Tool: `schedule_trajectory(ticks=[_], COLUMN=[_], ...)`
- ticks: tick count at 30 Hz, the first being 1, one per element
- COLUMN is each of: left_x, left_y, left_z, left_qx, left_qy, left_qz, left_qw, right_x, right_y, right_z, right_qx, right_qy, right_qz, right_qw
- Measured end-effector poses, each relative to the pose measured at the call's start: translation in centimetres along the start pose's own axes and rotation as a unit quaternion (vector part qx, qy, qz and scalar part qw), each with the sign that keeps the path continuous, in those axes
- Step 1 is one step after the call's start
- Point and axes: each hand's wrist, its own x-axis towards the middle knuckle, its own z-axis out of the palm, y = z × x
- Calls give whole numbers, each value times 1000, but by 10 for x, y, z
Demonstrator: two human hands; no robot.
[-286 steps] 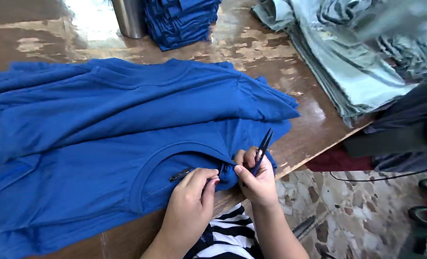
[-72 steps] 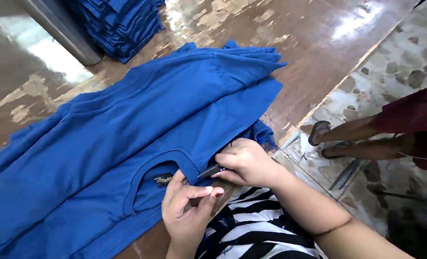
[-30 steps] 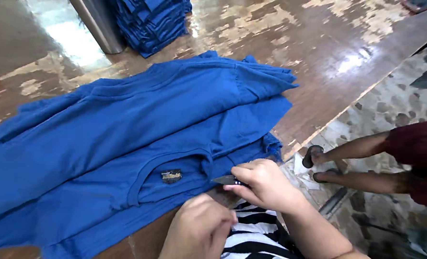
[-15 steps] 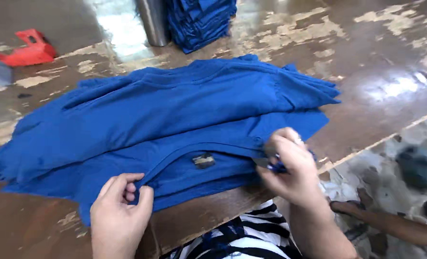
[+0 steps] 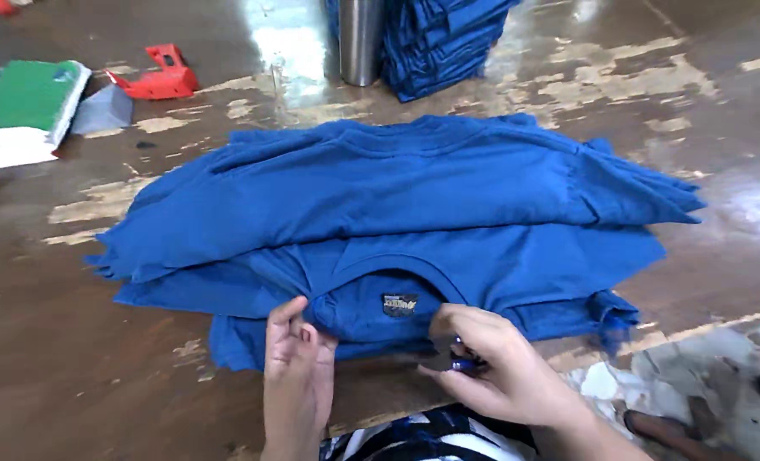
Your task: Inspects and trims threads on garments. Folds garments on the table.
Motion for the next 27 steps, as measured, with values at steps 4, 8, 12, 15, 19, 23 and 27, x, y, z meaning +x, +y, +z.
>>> schedule_trajectory(ticks=[4, 8, 12, 15, 19, 23, 27], left_x=[-8, -9, -9, -11, -13, -14, -16], left_y=[-15, -25, -23, -22, -21, -21, -22], left_z=[3, 4, 0, -1, -1, -1, -2], left_qx=[98, 143, 139, 146, 143, 133, 157], left_qy=[-34, 41, 25, 14, 10, 11, 11], left_qz=[93, 128, 130, 127, 126, 130, 142], left_qw=[990, 981, 981, 981, 982, 983, 977], right_x=[19, 20, 16, 19, 21, 20, 25], right_y=[-2, 1, 1, -2, -6, -7, -14], right_z=[22, 31, 35, 41, 49, 49, 42], right_qx=[12, -54, -124, -174, -225, -210, -49], right_qy=[-9, -9, -3, 1, 6, 17, 46], right_qz=[46, 71, 47, 31, 28, 31, 48], right_qw=[999, 996, 991, 984, 974, 977, 997])
